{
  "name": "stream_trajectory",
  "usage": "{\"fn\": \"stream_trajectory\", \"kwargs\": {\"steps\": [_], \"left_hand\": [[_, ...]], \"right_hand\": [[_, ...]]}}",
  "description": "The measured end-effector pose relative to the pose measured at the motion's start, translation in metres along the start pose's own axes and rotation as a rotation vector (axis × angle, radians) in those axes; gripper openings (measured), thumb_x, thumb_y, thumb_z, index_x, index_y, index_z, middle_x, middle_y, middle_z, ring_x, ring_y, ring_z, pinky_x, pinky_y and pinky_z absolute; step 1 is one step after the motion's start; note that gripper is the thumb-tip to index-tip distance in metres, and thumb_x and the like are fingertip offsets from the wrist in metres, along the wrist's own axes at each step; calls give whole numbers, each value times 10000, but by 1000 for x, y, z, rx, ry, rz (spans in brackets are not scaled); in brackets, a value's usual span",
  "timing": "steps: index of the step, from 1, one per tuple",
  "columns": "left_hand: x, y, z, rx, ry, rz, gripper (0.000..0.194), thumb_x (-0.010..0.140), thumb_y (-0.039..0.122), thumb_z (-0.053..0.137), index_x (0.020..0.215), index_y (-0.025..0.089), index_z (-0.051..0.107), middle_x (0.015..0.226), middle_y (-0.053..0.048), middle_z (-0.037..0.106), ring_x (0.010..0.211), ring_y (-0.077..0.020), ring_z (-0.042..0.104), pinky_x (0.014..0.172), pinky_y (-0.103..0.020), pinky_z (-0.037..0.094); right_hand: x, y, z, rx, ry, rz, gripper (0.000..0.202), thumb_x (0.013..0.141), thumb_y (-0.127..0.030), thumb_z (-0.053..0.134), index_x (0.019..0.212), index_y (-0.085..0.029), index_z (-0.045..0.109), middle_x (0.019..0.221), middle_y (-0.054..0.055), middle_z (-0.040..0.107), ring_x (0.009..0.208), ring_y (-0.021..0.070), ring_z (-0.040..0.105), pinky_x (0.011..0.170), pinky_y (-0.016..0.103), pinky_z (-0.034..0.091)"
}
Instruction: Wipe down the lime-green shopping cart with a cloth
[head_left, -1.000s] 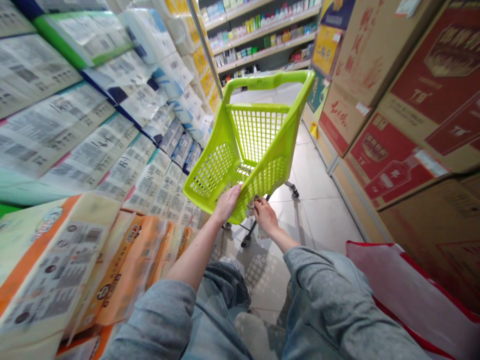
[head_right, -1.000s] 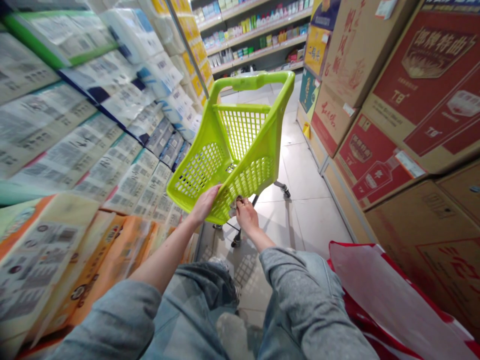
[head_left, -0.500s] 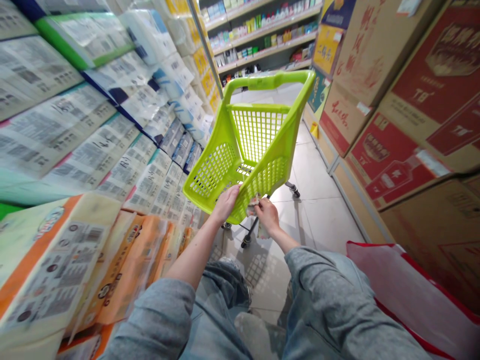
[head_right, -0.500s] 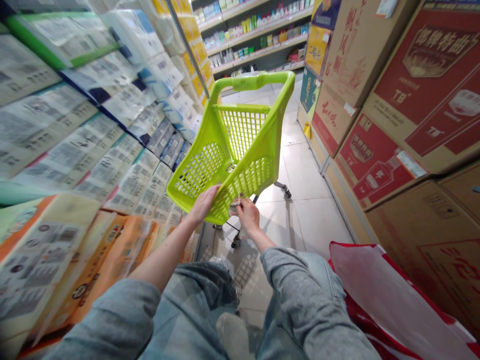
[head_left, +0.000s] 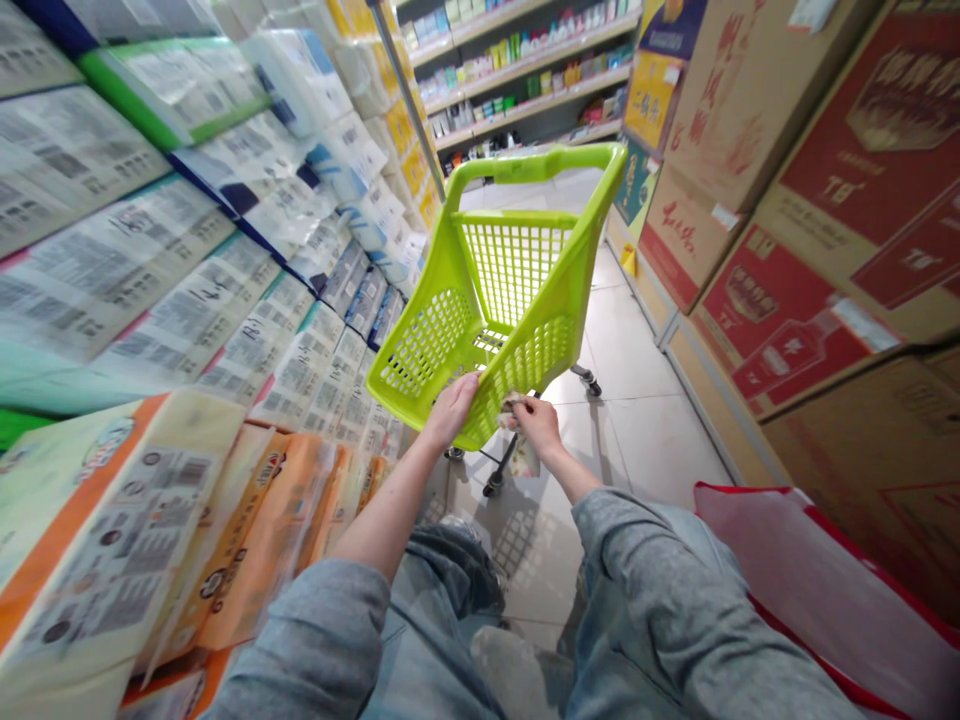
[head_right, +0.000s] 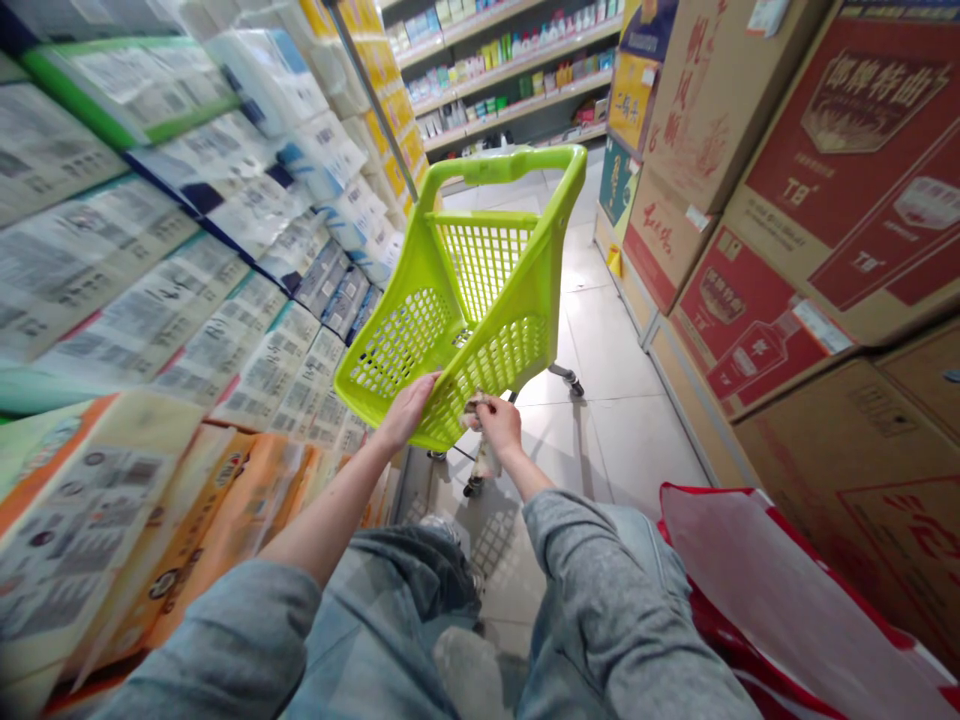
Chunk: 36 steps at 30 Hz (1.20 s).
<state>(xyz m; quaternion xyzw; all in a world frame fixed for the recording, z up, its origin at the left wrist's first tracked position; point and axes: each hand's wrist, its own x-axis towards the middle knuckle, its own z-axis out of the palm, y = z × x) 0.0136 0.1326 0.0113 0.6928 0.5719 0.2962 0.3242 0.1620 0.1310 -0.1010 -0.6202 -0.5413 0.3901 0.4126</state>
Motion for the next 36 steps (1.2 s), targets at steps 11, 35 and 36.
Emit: {"fn": "stream_trajectory", "kwargs": {"steps": [11, 35, 36], "left_hand": [[-4, -2, 1, -17, 8, -1, 541, 900, 505, 311, 1153, 138, 619, 1226, -92, 613, 1171, -222, 529, 1045, -354, 358], [-9, -5, -4, 0, -2, -1, 559, 900, 523, 317, 1159, 125, 612, 1206, -92, 623, 1137, -211, 549, 1028, -331, 369], [-9, -5, -4, 4, -4, -2, 560, 900, 522, 316, 1155, 123, 615, 1208, -96, 621, 1139, -213, 548, 1029, -333, 367]], "right_hand": [[10, 8, -6, -137, 103, -140, 257, 793, -170, 401, 807, -195, 657, 856, 50, 571, 791, 173, 532, 718, 264, 421], [8, 15, -9, -170, 78, 27, 245, 799, -216, 430, 797, -190, 674, 731, 25, 644, 695, 152, 563, 598, 223, 358], [8, 15, -6, -147, 60, -8, 255, 802, -209, 422, 806, -184, 676, 739, 29, 644, 706, 155, 568, 620, 224, 377]]}}
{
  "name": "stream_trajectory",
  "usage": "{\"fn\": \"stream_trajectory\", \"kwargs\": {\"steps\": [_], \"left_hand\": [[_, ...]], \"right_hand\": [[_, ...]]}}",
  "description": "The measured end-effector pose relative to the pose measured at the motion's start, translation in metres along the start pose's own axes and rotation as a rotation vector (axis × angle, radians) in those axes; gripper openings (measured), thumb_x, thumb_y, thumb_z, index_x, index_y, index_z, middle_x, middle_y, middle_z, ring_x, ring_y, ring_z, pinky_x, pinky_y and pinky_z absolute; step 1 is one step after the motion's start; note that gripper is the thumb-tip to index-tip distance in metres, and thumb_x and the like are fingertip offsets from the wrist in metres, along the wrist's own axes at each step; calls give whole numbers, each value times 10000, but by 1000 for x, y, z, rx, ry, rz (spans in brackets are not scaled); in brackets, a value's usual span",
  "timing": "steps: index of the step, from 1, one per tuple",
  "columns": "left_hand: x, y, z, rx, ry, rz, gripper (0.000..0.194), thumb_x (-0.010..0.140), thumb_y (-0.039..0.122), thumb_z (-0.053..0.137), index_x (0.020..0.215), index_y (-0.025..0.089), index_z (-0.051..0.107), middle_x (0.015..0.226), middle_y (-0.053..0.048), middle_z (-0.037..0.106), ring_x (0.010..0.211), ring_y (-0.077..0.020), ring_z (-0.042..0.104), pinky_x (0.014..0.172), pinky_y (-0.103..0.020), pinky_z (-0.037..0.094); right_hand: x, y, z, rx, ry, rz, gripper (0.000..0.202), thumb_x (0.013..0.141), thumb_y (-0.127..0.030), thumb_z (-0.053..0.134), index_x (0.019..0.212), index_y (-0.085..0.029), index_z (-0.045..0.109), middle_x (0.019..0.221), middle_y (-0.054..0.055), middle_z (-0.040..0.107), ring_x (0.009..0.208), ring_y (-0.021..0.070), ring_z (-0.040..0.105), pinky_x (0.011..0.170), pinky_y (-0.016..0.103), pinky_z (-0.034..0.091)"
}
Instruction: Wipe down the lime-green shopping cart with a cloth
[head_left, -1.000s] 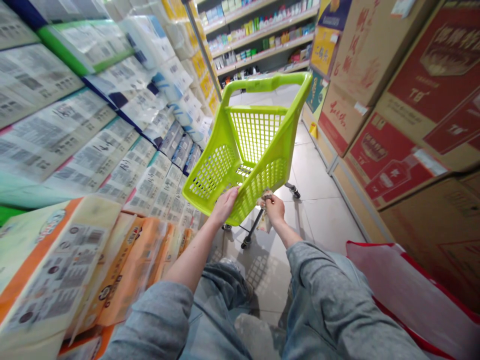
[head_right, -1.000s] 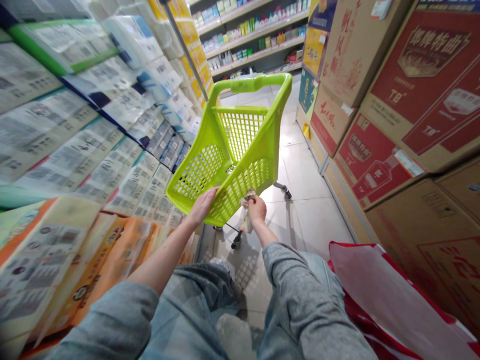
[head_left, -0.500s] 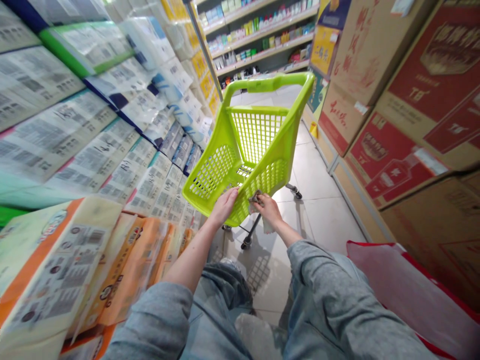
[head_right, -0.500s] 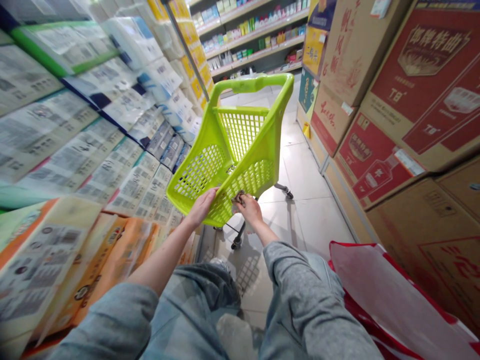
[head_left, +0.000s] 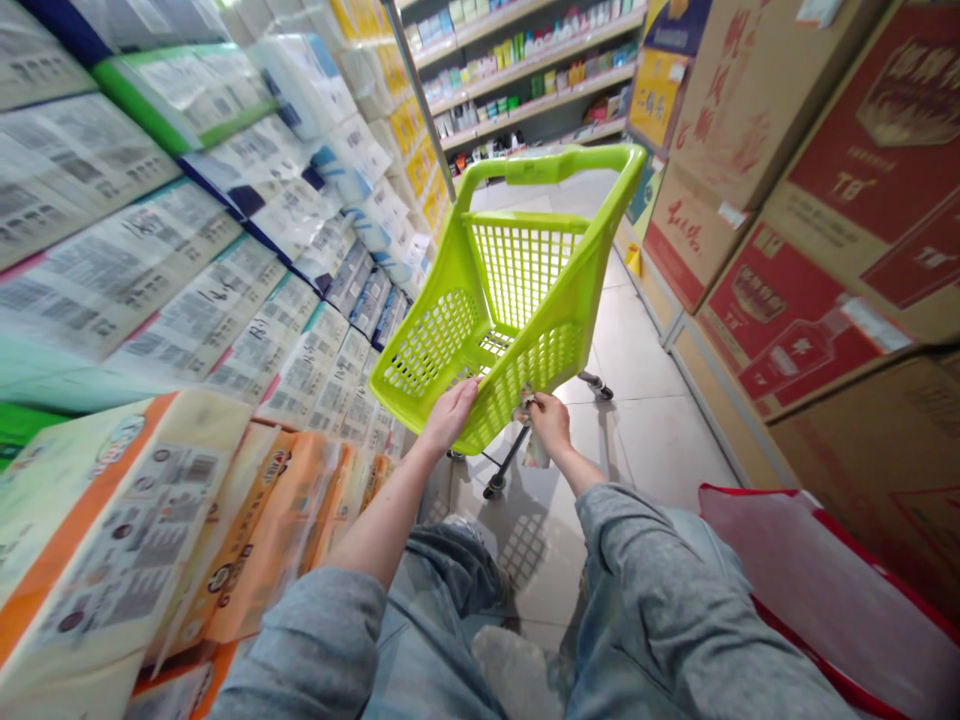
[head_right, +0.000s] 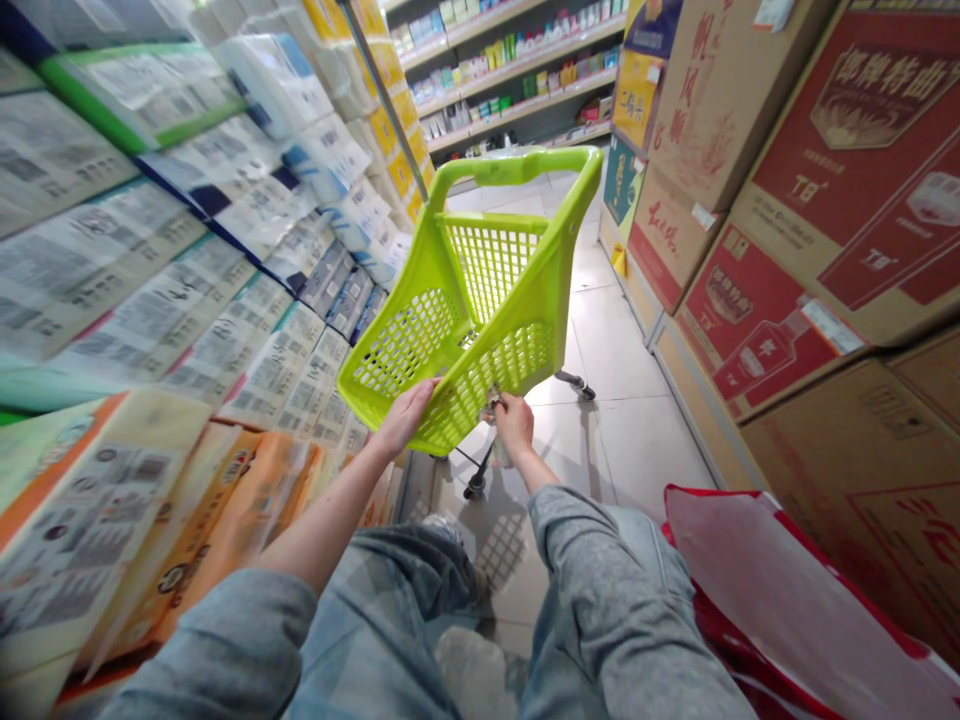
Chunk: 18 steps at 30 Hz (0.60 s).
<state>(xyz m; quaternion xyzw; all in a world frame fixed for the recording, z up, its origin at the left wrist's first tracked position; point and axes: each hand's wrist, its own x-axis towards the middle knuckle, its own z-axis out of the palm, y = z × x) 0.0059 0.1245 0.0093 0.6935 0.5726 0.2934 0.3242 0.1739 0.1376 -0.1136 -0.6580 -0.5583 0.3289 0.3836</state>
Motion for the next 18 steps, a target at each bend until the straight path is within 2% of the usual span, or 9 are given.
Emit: {"fn": "stream_trajectory", "kwargs": {"steps": [3, 5, 7, 9, 13, 18], "left_hand": [[1, 0, 0, 6, -2, 6, 551, 898, 520, 317, 1144, 132, 621, 1207, -92, 623, 1146, -215, 543, 1033, -336, 363], [2, 0, 0, 2, -7, 14, 551, 896, 525, 318, 1148, 138, 619, 1205, -86, 624, 1148, -213, 542, 1034, -334, 363], [3, 0, 1, -2, -11, 20, 556, 893, 533, 319, 1152, 142, 617, 1205, -82, 624, 1150, -212, 541, 1037, -333, 362], [4, 0, 2, -7, -8, 16, 560, 890, 540, 327, 1156, 140, 614, 1209, -84, 622, 1155, -214, 538, 1041, -335, 360], [3, 2, 4, -9, 11, 6, 565, 884, 548, 339, 1147, 131, 614, 1204, -98, 622, 1147, -222, 542, 1032, -339, 368], [2, 3, 2, -2, 2, 31, 554, 889, 535, 330, 1120, 123, 620, 1166, -106, 635, 1114, -219, 559, 1009, -335, 384]], "right_hand": [[-6, 0, 11, 4, -35, -106, 273, 804, -169, 409, 873, -158, 674, 827, 63, 646, 779, 167, 580, 716, 243, 425], [-12, 0, 16, -43, -51, -193, 264, 803, -178, 451, 967, -144, 655, 962, 99, 630, 880, 186, 575, 793, 267, 439], [-16, 0, 17, -109, -77, -285, 311, 787, -188, 520, 1081, -150, 612, 1114, 127, 584, 994, 210, 546, 853, 294, 437], [-16, 1, 15, -169, -99, -328, 343, 784, -171, 547, 1124, -167, 586, 1174, 130, 564, 1053, 219, 522, 884, 312, 429], [-6, -1, 8, -176, -119, -274, 219, 810, -162, 534, 1003, -163, 638, 1046, 106, 638, 980, 196, 566, 858, 281, 423], [-3, -6, 6, -170, -119, -99, 174, 782, -213, 546, 882, -168, 681, 877, 75, 680, 823, 181, 612, 694, 237, 412]]}}
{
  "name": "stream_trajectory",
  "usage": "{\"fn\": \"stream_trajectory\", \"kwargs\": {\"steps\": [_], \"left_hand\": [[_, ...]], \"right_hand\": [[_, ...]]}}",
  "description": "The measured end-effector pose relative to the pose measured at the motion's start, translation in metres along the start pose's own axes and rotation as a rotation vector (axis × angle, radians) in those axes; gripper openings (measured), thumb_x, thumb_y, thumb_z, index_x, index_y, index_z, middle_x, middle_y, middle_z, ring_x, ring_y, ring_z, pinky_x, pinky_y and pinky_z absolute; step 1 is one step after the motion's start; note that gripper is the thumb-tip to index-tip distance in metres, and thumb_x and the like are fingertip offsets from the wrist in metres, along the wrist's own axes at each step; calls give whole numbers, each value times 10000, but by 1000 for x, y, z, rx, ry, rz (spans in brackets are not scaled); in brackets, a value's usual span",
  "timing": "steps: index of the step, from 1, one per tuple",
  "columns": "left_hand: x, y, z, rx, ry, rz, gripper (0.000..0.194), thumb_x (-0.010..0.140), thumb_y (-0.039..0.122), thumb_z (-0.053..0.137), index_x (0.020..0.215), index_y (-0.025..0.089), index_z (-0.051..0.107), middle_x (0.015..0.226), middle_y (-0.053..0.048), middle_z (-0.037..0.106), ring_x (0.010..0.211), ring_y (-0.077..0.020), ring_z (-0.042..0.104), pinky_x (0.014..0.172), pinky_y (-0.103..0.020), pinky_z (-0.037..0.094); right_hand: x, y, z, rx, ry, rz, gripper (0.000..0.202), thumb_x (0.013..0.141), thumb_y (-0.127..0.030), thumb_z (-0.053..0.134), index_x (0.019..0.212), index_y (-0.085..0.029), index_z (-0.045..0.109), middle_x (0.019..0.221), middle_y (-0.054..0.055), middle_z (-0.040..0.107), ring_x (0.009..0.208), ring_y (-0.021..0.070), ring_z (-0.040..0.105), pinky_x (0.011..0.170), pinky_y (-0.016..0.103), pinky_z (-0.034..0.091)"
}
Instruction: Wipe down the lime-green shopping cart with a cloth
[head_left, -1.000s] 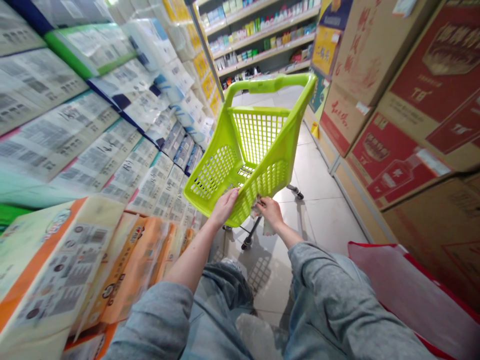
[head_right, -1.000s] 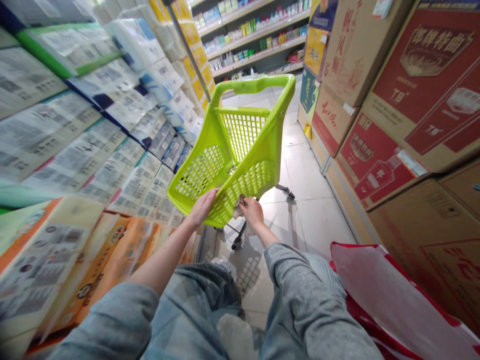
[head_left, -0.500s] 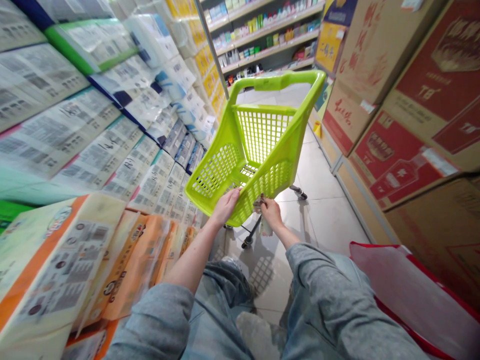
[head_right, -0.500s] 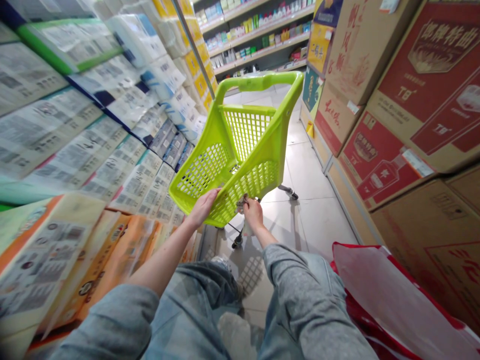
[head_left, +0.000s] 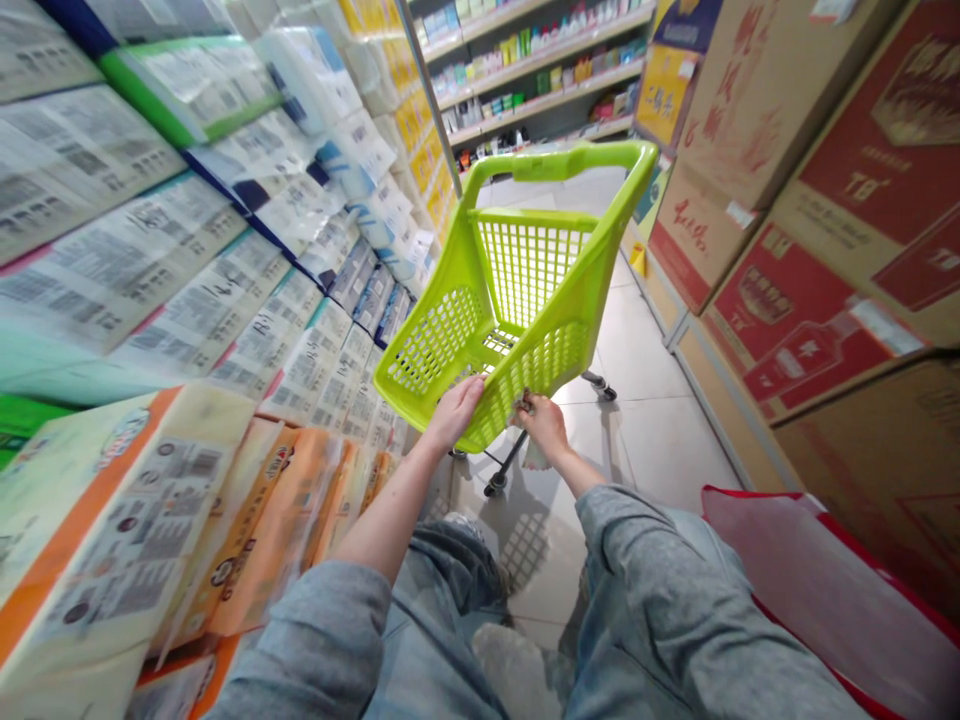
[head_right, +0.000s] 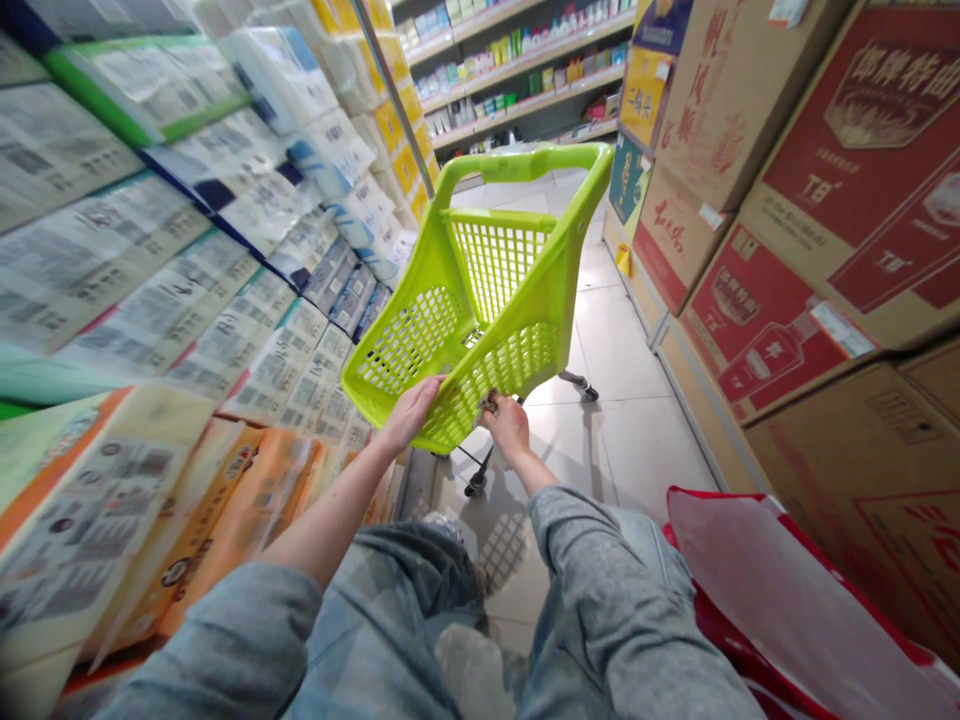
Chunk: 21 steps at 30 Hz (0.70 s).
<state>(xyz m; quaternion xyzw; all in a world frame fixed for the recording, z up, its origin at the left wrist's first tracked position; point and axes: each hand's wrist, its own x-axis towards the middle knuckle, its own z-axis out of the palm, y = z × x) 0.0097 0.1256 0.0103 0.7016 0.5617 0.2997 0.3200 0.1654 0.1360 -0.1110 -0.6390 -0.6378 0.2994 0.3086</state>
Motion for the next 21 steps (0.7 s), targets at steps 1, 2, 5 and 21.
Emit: {"fn": "stream_trajectory", "kwargs": {"steps": [1, 2, 5, 21], "left_hand": [[0, 0, 0, -2, 0, 3, 552, 891, 530, 330, 1121, 119, 619, 1167, -108, 634, 1116, -217, 558, 1011, -332, 381], [0, -1, 0, -4, 1, 6, 550, 891, 527, 330, 1122, 119, 618, 1171, -108, 632, 1121, -216, 555, 1015, -329, 377], [0, -1, 1, 0, 0, 7, 544, 892, 529, 330, 1125, 132, 619, 1185, -98, 629, 1135, -214, 547, 1021, -326, 372], [3, 1, 2, 27, -13, 32, 503, 912, 491, 312, 1109, 149, 624, 1151, -71, 646, 1100, -193, 564, 1000, -306, 392]], "right_hand": [[-2, -1, 1, -13, -6, 45, 172, 780, -226, 540, 856, -170, 684, 843, 72, 682, 792, 181, 615, 663, 235, 404], [-4, -2, 2, -27, -10, 78, 173, 781, -235, 533, 835, -172, 686, 818, 70, 683, 766, 180, 616, 641, 234, 396], [-12, -2, 6, -34, 0, 50, 190, 788, -225, 523, 867, -178, 690, 861, 70, 682, 789, 174, 617, 663, 228, 404], [-15, -2, 16, 265, -28, 70, 199, 757, -244, 513, 804, -152, 683, 731, 33, 677, 657, 156, 591, 617, 229, 436]]}}
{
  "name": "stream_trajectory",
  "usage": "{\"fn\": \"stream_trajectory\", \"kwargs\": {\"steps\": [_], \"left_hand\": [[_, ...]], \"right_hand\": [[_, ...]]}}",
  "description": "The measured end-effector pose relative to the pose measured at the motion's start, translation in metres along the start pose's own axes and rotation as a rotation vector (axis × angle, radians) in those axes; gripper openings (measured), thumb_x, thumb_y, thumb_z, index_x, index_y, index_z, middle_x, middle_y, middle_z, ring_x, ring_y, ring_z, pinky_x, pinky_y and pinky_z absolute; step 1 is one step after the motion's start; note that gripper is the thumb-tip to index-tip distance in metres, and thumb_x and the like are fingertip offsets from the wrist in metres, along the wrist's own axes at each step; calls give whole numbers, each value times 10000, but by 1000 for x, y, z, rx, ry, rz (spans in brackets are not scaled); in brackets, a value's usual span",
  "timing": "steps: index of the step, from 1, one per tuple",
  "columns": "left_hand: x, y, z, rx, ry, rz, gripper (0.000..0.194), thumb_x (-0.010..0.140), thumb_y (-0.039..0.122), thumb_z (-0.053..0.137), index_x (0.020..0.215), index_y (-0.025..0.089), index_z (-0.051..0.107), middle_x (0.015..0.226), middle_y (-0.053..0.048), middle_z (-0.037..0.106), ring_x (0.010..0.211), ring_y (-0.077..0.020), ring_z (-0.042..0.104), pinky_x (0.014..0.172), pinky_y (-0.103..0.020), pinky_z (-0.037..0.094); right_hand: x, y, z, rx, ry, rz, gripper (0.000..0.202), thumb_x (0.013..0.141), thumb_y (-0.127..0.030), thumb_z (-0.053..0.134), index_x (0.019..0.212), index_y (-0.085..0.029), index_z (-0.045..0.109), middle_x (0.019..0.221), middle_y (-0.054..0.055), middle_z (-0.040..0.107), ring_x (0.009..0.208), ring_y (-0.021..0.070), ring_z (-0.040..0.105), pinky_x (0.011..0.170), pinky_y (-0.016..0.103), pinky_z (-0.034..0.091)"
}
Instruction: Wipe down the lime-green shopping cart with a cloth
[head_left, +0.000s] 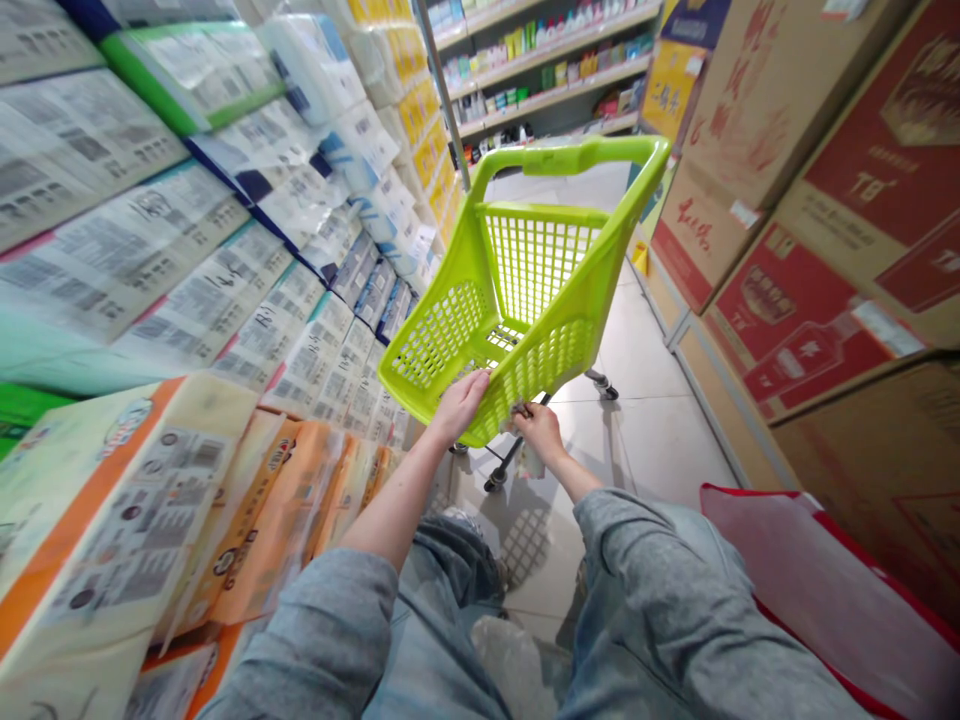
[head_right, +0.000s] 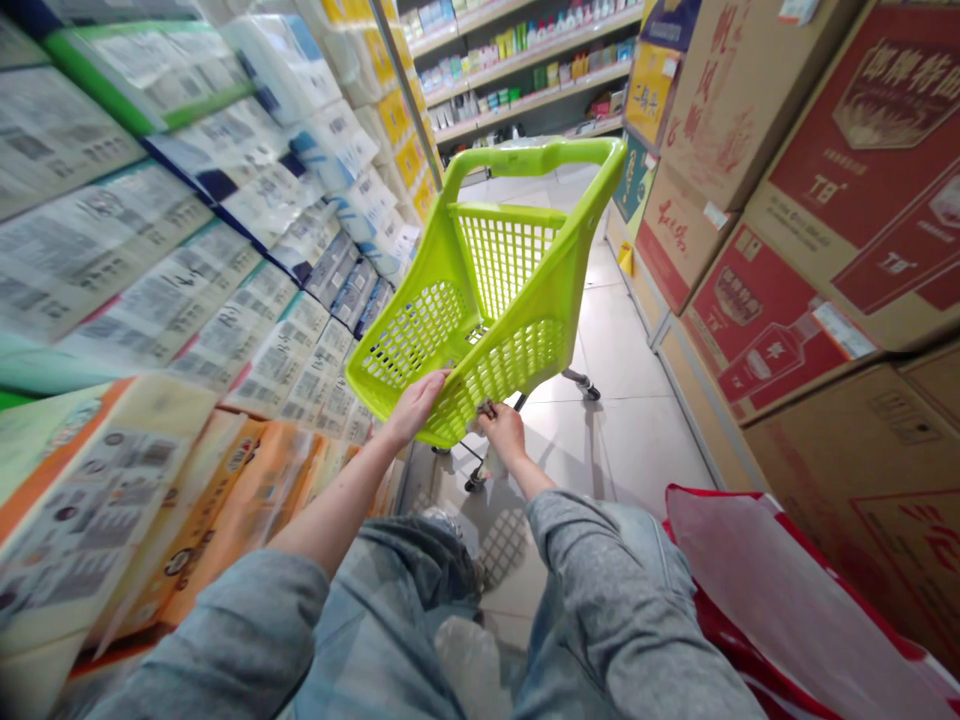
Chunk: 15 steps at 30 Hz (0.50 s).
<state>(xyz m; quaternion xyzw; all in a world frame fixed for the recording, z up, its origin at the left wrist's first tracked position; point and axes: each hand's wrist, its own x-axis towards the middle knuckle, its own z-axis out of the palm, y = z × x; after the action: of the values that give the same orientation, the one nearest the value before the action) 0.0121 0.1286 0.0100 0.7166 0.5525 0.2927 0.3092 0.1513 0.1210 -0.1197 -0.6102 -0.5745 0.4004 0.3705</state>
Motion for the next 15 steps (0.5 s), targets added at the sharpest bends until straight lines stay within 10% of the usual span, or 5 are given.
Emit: {"fn": "stream_trajectory", "kwargs": {"steps": [8, 15], "left_hand": [[2, 0, 4, -7, 4, 22, 504, 912, 498, 318, 1113, 150, 622, 1148, -72, 647, 1112, -200, 560, 1005, -305, 383], [3, 2, 1, 5, 0, -7, 486, 912, 477, 312, 1098, 156, 625, 1135, -66, 652, 1102, -192, 563, 997, -296, 388]], "right_hand": [[-18, 0, 6, -165, -43, -221, 201, 794, -162, 495, 870, -185, 679, 1029, 83, 651, 943, 179, 583, 804, 254, 435], [-4, 2, 6, -43, -153, -38, 141, 746, -206, 532, 723, -166, 665, 648, 2, 633, 631, 142, 563, 578, 213, 390]]}}
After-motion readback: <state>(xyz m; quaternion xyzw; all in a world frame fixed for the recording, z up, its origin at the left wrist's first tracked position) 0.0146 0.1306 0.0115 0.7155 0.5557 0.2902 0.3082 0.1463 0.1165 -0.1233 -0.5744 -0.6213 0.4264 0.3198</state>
